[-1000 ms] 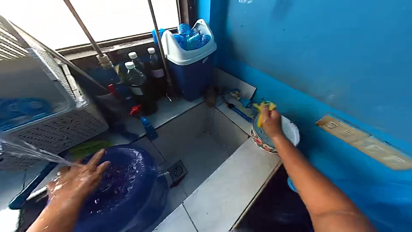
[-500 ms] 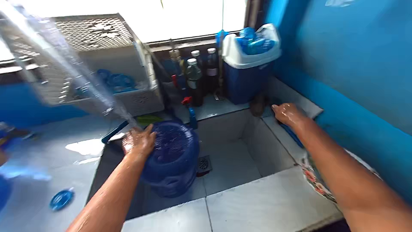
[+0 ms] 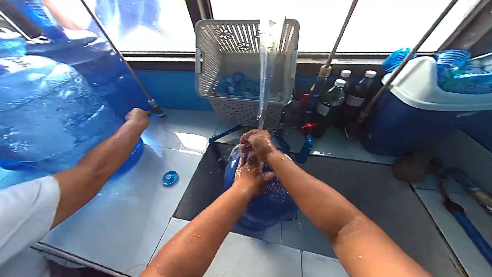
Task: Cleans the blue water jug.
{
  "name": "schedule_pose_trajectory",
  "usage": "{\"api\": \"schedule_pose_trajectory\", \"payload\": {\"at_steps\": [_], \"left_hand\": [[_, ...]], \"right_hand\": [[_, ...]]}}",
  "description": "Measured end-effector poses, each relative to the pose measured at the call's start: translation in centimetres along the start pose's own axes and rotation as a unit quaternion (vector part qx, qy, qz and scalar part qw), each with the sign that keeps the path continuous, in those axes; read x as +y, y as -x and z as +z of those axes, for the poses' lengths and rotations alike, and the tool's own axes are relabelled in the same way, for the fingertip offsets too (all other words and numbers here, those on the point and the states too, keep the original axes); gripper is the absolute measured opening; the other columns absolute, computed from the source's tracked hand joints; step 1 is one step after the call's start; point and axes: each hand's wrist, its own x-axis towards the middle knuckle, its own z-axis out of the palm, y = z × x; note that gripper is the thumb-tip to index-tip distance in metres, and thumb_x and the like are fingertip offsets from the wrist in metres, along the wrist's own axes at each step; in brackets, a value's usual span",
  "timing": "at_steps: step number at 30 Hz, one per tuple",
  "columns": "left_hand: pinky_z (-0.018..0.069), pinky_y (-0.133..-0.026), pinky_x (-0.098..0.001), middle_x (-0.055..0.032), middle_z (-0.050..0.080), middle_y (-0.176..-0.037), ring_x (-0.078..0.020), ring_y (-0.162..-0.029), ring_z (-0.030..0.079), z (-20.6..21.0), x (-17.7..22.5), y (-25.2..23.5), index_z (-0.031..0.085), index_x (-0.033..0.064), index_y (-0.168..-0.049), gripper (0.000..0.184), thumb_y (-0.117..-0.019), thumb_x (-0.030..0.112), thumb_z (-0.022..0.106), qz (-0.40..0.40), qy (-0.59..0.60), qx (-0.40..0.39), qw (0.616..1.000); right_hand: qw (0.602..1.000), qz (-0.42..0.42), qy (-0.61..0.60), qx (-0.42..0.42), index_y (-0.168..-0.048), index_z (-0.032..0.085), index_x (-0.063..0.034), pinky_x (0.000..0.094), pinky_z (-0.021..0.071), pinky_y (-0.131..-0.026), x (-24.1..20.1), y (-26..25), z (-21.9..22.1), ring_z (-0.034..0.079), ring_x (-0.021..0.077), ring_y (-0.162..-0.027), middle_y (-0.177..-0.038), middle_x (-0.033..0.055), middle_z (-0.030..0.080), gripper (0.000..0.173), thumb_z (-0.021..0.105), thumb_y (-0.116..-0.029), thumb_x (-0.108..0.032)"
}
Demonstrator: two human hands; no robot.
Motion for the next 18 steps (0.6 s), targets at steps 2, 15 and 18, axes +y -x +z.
{"api": "schedule_pose_trajectory", "payload": {"at_steps": [2, 15, 18], "left_hand": [[-0.0007, -0.126, -0.0562, -0.0236, 0.015, -0.169, -0.0385, -0.158, 0.005, -0.1, 0.0, 0.0, 0.021, -0.0027, -0.161, 0.073, -0.109, 0.048, 0.03, -0.002, 0.013, -0.017, 1.0], [0.0142, -0.124, -0.0604, -0.0195, 0.024, -0.168, -0.0406, -0.155, 0.018, 0.0, -2.2, -2.1, 0.03, 0.0037, -0.16, 0.079, -0.1028, 0.053, 0.051, 0.04, -0.001, 0.08, 0.996], [0.0078, -0.125, -0.0583, -0.0245, 0.013, -0.169, -0.0392, -0.157, 0.01, 0.8, -0.7, -1.2, 0.022, -0.0051, -0.159, 0.083, -0.1059, 0.055, 0.04, 0.057, -0.025, 0.029, 0.998]], "right_hand": [[0.978, 0.072, -0.193, 0.046, -0.105, 0.06, 0.0061, 0.0308, 0.0589, -0.066, -1.4, 0.2, 0.7, 0.066, 0.0144, -0.066, -0.082, 0.009, 0.066, 0.023, 0.037, -0.102, 0.002], [0.841, 0.133, 0.497, 0.165, -0.12, 0.069, 0.0109, 0.0645, 0.0441, -0.106, 13.5, 33.5, -20.3, 0.063, 0.0515, -0.118, -0.121, 0.034, 0.067, 0.031, 0.046, -0.1039, -0.001], [0.794, 0.126, 0.562, 0.195, -0.119, 0.071, 0.0093, 0.0652, 0.0292, -0.117, 16.4, 36.9, -20.2, 0.06, 0.0522, -0.123, -0.121, 0.0314, 0.069, 0.045, 0.039, -0.1078, -0.021]]}}
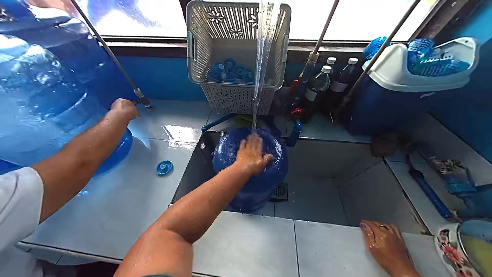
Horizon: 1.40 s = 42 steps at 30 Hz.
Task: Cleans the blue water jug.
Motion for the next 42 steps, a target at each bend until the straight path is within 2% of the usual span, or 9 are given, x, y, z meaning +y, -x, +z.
{"api": "schedule_pose_trajectory", "payload": {"at_steps": [10, 15, 20, 24, 30, 32, 35, 39, 42], "left_hand": [[0.007, -0.127, -0.0549, -0.0144, 0.018, -0.17, -0.0323, -0.159, 0.011, 0.5, 0.5, 0.0, 0.024, 0.0052, -0.162, 0.081, -0.1039, 0.058, 0.042, 0.113, -0.024, -0.018, 0.993], [0.0057, -0.125, -0.0612, -0.0278, 0.011, -0.168, -0.0443, -0.157, 0.008, -0.5, 0.3, -2.0, 0.016, -0.0057, -0.16, 0.094, -0.1023, 0.063, 0.042, -0.065, -0.004, 0.027, 0.998], [0.0015, -0.127, -0.0534, -0.0174, 0.011, -0.171, -0.0304, -0.159, 0.005, 0.9, 6.4, -0.2, 0.022, -0.0012, -0.161, 0.092, -0.0995, 0.06, 0.052, 0.088, -0.029, -0.073, 0.993], [0.0008, -0.127, -0.0543, -0.0221, 0.018, -0.168, -0.0328, -0.159, 0.011, -0.8, 4.9, 2.7, 0.027, -0.0039, -0.159, 0.084, -0.1037, 0.058, 0.044, 0.143, -0.066, -0.099, 0.982], [0.0072, -0.127, -0.0514, -0.0266, 0.026, -0.165, -0.0368, -0.156, 0.02, 1.3, 7.3, 4.9, 0.03, -0.0073, -0.156, 0.099, -0.0979, 0.071, 0.042, 0.179, 0.005, -0.134, 0.975], [0.0048, -0.127, -0.0541, -0.0184, 0.026, -0.167, -0.0304, -0.157, 0.018, 0.1, 5.8, 2.7, 0.03, -0.0002, -0.159, 0.088, -0.1021, 0.067, 0.037, 0.15, 0.029, -0.133, 0.979], [0.0017, -0.126, -0.0554, -0.0177, 0.023, -0.168, -0.0308, -0.158, 0.013, -1.0, 3.8, 1.8, 0.028, 0.0006, -0.16, 0.073, -0.1076, 0.051, 0.037, 0.112, 0.022, -0.117, 0.987], [0.0033, -0.127, -0.051, -0.0287, 0.008, -0.168, -0.0371, -0.158, 0.004, -0.9, 4.0, 2.7, 0.013, -0.0115, -0.158, 0.08, -0.1081, 0.046, 0.037, 0.043, -0.001, -0.101, 0.994], [0.0017, -0.127, -0.0512, -0.0289, 0.003, -0.168, -0.0377, -0.158, 0.002, -1.3, 3.5, 3.0, 0.008, -0.0113, -0.159, 0.095, -0.104, 0.061, 0.039, 0.023, -0.016, -0.103, 0.994]], "right_hand": [[0.998, 0.043, 0.047, -0.017, -0.099, 0.073, 0.0124, 0.0583, 0.0353, -0.114, -0.7, -0.9, 0.0, 0.063, 0.0483, -0.117, -0.107, 0.0308, 0.072, 0.054, 0.036, -0.1103, -0.025], [0.996, 0.065, 0.055, -0.023, -0.101, 0.073, 0.0105, 0.0586, 0.0348, -0.114, -1.4, -1.0, 0.0, 0.063, 0.0477, -0.118, -0.108, 0.0297, 0.072, 0.051, 0.038, -0.1098, -0.024], [0.952, 0.046, -0.302, 0.019, -0.142, 0.05, 0.0142, 0.0503, 0.0406, -0.116, -11.0, -2.3, 1.1, 0.052, 0.0448, -0.134, -0.143, 0.036, 0.051, 0.048, 0.047, -0.1069, -0.02], [0.936, 0.074, -0.345, 0.0, -0.156, 0.023, 0.0133, 0.0507, 0.0172, -0.127, -15.8, -6.6, 1.2, 0.019, 0.0486, -0.154, -0.163, 0.0392, 0.016, 0.061, 0.035, -0.1108, -0.026], [0.951, -0.204, -0.201, -0.122, -0.143, 0.054, 0.0055, 0.0482, 0.0298, -0.123, -26.5, -23.0, -3.1, 0.043, 0.0349, -0.146, -0.153, 0.0237, 0.049, 0.041, 0.039, -0.11, -0.012], [0.906, -0.217, -0.339, -0.132, -0.126, 0.067, 0.0059, 0.0429, 0.0484, -0.107, -32.6, -24.2, -4.0, 0.066, 0.0263, -0.118, -0.125, 0.0197, 0.07, 0.032, 0.043, -0.1069, -0.003], [0.797, -0.082, -0.566, -0.194, -0.099, 0.061, 0.0074, 0.0322, 0.0592, -0.067, -38.0, -24.3, -4.8, 0.067, 0.0157, -0.066, -0.079, 0.0107, 0.067, 0.023, 0.038, -0.1001, 0.006], [0.712, 0.001, -0.667, -0.218, -0.092, 0.059, -0.0005, 0.0318, 0.0599, -0.063, -38.6, -23.5, -6.0, 0.068, 0.0165, -0.063, -0.074, 0.0065, 0.067, 0.024, 0.038, -0.1021, 0.001], [0.784, -0.063, -0.584, -0.2, -0.107, 0.061, 0.0061, 0.0334, 0.0611, -0.075, -35.4, -22.7, -7.2, 0.071, 0.0179, -0.077, -0.091, 0.012, 0.069, 0.027, 0.035, -0.1036, 0.001]]}}
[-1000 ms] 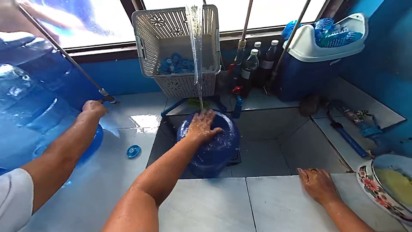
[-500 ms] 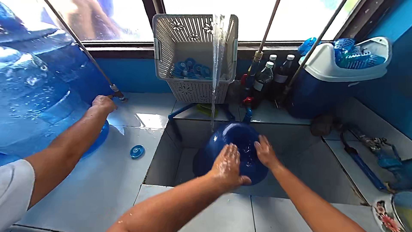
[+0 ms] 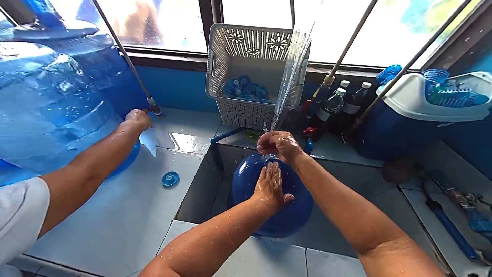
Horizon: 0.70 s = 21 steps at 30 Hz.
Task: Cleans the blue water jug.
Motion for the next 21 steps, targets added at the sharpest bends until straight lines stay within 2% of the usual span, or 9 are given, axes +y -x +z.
{"api": "schedule_pose_trajectory", "payload": {"at_steps": [4, 8, 11, 13, 15, 17, 19, 20, 21], "left_hand": [[0.001, -0.127, -0.0535, -0.0237, 0.009, -0.17, -0.0337, -0.159, 0.005, -0.8, -2.4, 0.9, 0.016, -0.0053, -0.16, 0.091, -0.1027, 0.061, 0.041, -0.017, 0.009, 0.002, 1.0], [0.0039, -0.127, -0.0544, -0.0241, 0.015, -0.169, -0.0354, -0.158, 0.009, 1.7, 0.0, 2.0, 0.023, -0.0045, -0.16, 0.069, -0.1093, 0.042, 0.033, 0.061, 0.031, -0.001, 0.998], [0.0059, -0.127, -0.0515, -0.0187, 0.012, -0.171, -0.0323, -0.159, 0.007, 2.5, 0.7, 0.6, 0.018, 0.0021, -0.163, 0.078, -0.1072, 0.054, 0.035, 0.123, 0.052, -0.014, 0.991], [0.0096, -0.128, -0.048, -0.0195, 0.021, -0.168, -0.0316, -0.158, 0.014, 1.1, -0.9, -1.0, 0.025, -0.0005, -0.16, 0.083, -0.1049, 0.061, 0.036, 0.073, 0.081, 0.03, 0.994], [0.0005, -0.127, -0.0514, -0.0268, 0.01, -0.168, -0.0377, -0.158, 0.005, -0.3, -1.4, -2.0, 0.013, -0.0077, -0.16, 0.087, -0.1059, 0.058, 0.03, 0.0, 0.064, 0.023, 0.998], [-0.0027, -0.126, -0.0524, -0.0257, 0.013, -0.168, -0.0368, -0.158, 0.006, -0.3, -1.9, -2.2, 0.015, -0.0058, -0.16, 0.085, -0.1061, 0.057, 0.031, 0.025, 0.043, 0.038, 0.998], [0.0177, -0.125, -0.0562, -0.0201, 0.043, -0.158, -0.0358, -0.151, 0.033, 0.7, -4.4, -3.1, 0.048, 0.0036, -0.151, 0.078, -0.0987, 0.062, 0.05, 0.04, 0.066, 0.152, 0.985], [0.0177, -0.124, -0.0575, -0.0208, 0.039, -0.16, -0.0374, -0.152, 0.03, 0.3, -5.4, -3.3, 0.048, 0.0042, -0.151, 0.075, -0.0986, 0.058, 0.053, 0.009, 0.075, 0.153, 0.985], [0.0061, -0.126, -0.0586, -0.0234, 0.019, -0.168, -0.0394, -0.157, 0.012, -0.7, -5.9, -3.6, 0.029, 0.0009, -0.16, 0.081, -0.1022, 0.054, 0.048, -0.035, 0.066, 0.1, 0.992]], "right_hand": [[0.867, -0.023, 0.498, 0.001, -0.13, 0.066, 0.0033, 0.0574, 0.0465, -0.106, 2.9, 3.5, -6.5, 0.062, 0.0388, -0.122, -0.128, 0.0254, 0.066, 0.035, 0.044, -0.1053, -0.009], [0.843, -0.012, 0.537, -0.004, -0.146, 0.052, 0.0044, 0.0527, 0.0337, -0.12, 5.5, 3.9, -5.0, 0.044, 0.0383, -0.145, -0.152, 0.0253, 0.049, 0.044, 0.039, -0.1085, -0.014], [0.939, -0.079, 0.334, -0.013, -0.129, 0.066, 0.0048, 0.0426, 0.0458, -0.111, 3.8, 1.3, -1.9, 0.063, 0.0265, -0.125, -0.131, 0.0194, 0.067, 0.033, 0.043, -0.1067, -0.003], [0.995, -0.047, 0.079, 0.023, -0.111, 0.065, 0.0072, 0.0316, 0.0589, -0.083, 3.1, -0.9, 0.5, 0.07, 0.0152, -0.086, -0.098, 0.0124, 0.071, 0.026, 0.04, -0.1031, 0.003], [0.995, 0.013, -0.088, 0.046, -0.102, 0.061, 0.0019, 0.0301, 0.0601, -0.067, 1.5, -2.1, 2.4, 0.067, 0.0136, -0.067, -0.08, 0.0064, 0.067, 0.021, 0.041, -0.105, -0.001], [0.995, 0.042, -0.093, -0.001, -0.102, 0.058, 0.002, 0.0309, 0.0588, -0.066, 0.3, -1.8, 2.2, 0.066, 0.0145, -0.066, -0.082, 0.0071, 0.066, 0.022, 0.037, -0.1045, -0.001], [0.994, 0.028, -0.007, -0.108, -0.1, 0.06, 0.0038, 0.0307, 0.0578, -0.066, 0.7, 0.2, 0.4, 0.066, 0.014, -0.066, -0.082, 0.0075, 0.068, 0.026, 0.035, -0.1019, -0.002], [0.988, 0.021, 0.04, -0.147, -0.1, 0.06, 0.0042, 0.0308, 0.0579, -0.067, 1.3, 2.0, -0.9, 0.066, 0.0135, -0.066, -0.08, 0.0066, 0.068, 0.025, 0.036, -0.102, -0.002], [0.982, 0.006, 0.083, -0.168, -0.097, 0.062, 0.0042, 0.031, 0.0583, -0.066, 2.3, 3.9, -2.4, 0.066, 0.0128, -0.065, -0.079, 0.0055, 0.069, 0.025, 0.038, -0.0975, -0.003]]}}
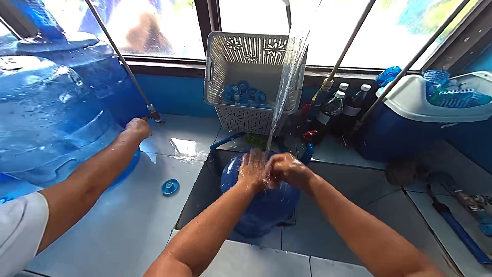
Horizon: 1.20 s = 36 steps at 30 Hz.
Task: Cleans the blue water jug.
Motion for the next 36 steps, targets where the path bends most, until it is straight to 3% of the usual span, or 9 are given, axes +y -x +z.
{"api": "schedule_pose_trajectory", "payload": {"at_steps": [2, 5, 14, 19, 23, 25, 29, 32, 36], "left_hand": [[-0.001, -0.126, -0.0577, -0.0269, 0.0, -0.169, -0.0414, -0.158, -0.003, 0.0, 0.3, -0.4, 0.01, -0.0025, -0.162, 0.083, -0.1069, 0.056, 0.03, -0.01, -0.042, -0.052, 0.998], [0.0059, -0.127, -0.0546, -0.0113, 0.021, -0.17, -0.0305, -0.158, 0.013, 0.6, -0.6, -0.3, 0.028, 0.0113, -0.162, 0.08, -0.1022, 0.062, 0.041, 0.057, -0.024, -0.001, 0.998], [0.0088, -0.121, -0.0705, -0.0267, 0.024, -0.165, -0.0493, -0.154, 0.017, 1.1, -0.3, -2.0, 0.027, 0.0016, -0.161, 0.092, -0.0998, 0.069, 0.037, 0.047, -0.086, 0.066, 0.993], [0.0059, -0.118, -0.0751, -0.0252, 0.023, -0.166, -0.0472, -0.154, 0.017, 1.5, -0.9, -1.0, 0.024, 0.0008, -0.161, 0.099, -0.0956, 0.075, 0.028, 0.038, -0.079, 0.103, 0.991], [0.0039, -0.114, -0.0796, -0.0318, 0.007, -0.167, -0.0512, -0.155, 0.004, 0.2, -0.8, -1.5, 0.016, -0.003, -0.161, 0.082, -0.1064, 0.054, 0.035, -0.132, -0.055, 0.114, 0.983], [0.0071, -0.114, -0.0792, -0.0324, 0.015, -0.165, -0.0522, -0.154, 0.011, -0.9, 1.0, -1.3, 0.023, -0.0017, -0.161, 0.065, -0.109, 0.034, 0.04, -0.112, -0.094, 0.082, 0.986], [0.0316, -0.105, -0.0761, -0.0293, 0.041, -0.154, -0.0532, -0.141, 0.037, -3.5, 1.5, -4.0, 0.044, 0.0135, -0.155, 0.065, -0.1039, 0.054, 0.049, -0.169, -0.074, -0.007, 0.983], [0.045, -0.099, -0.0691, -0.027, 0.057, -0.137, -0.0469, -0.124, 0.057, -3.9, -0.6, -5.6, 0.061, 0.006, -0.135, 0.072, -0.0862, 0.058, 0.076, -0.163, 0.049, 0.002, 0.985], [0.0557, -0.088, -0.0417, -0.0194, 0.063, -0.117, -0.0239, -0.098, 0.065, 0.9, -1.1, -4.0, 0.039, 0.0007, -0.146, 0.066, -0.0901, 0.011, 0.072, -0.065, 0.463, -0.011, 0.884]], "right_hand": [[0.997, 0.008, 0.072, 0.013, -0.094, 0.065, 0.0047, 0.0299, 0.0573, -0.062, 3.4, 5.2, -1.5, 0.065, 0.0107, -0.061, -0.077, 0.0041, 0.069, 0.027, 0.04, -0.0937, -0.004], [0.978, 0.122, 0.109, 0.129, -0.1, 0.066, 0.0082, 0.027, 0.056, -0.061, 9.0, 11.7, -3.6, 0.063, 0.0096, -0.061, -0.083, 0.0085, 0.069, 0.027, 0.039, -0.0984, 0.004], [0.917, 0.175, 0.194, 0.301, -0.12, 0.064, 0.0112, 0.0422, 0.0553, -0.092, 10.3, 22.3, -9.1, 0.068, 0.0296, -0.098, -0.112, 0.0257, 0.068, 0.032, 0.04, -0.1021, 0.001], [0.709, 0.274, 0.386, 0.522, -0.134, 0.06, 0.0044, 0.0611, 0.0471, -0.104, 8.9, 29.0, -20.7, 0.057, 0.0452, -0.128, -0.138, 0.0296, 0.058, 0.035, 0.048, -0.1043, -0.008], [0.619, 0.416, 0.465, 0.478, -0.153, 0.041, 0.0026, 0.074, 0.0363, -0.104, 10.3, 32.2, -27.4, 0.046, 0.059, -0.132, -0.142, 0.0379, 0.05, 0.062, 0.065, -0.096, -0.009], [0.632, 0.451, 0.461, 0.43, -0.163, 0.018, -0.0046, 0.0771, 0.0387, -0.099, 10.6, 30.7, -28.9, 0.053, 0.0615, -0.123, -0.134, 0.04, 0.055, 0.088, 0.069, -0.0917, -0.006], [0.654, 0.393, 0.505, 0.404, -0.163, 0.019, -0.0064, 0.0762, 0.0447, -0.091, 9.2, 25.8, -30.4, 0.058, 0.0622, -0.114, -0.122, 0.0417, 0.06, 0.085, 0.069, -0.0972, -0.024], [0.67, 0.405, 0.48, 0.396, -0.161, 0.017, 0.0009, 0.0767, 0.0388, -0.1, 7.7, 23.0, -28.3, 0.052, 0.0622, -0.124, -0.132, 0.0443, 0.053, 0.088, 0.071, -0.0957, -0.024], [0.886, 0.24, 0.208, 0.338, -0.15, 0.042, 0.0035, 0.0566, 0.054, -0.096, 13.2, 17.7, -17.2, 0.066, 0.042, -0.114, -0.132, 0.0303, 0.061, 0.053, 0.038, -0.1123, -0.033]]}}
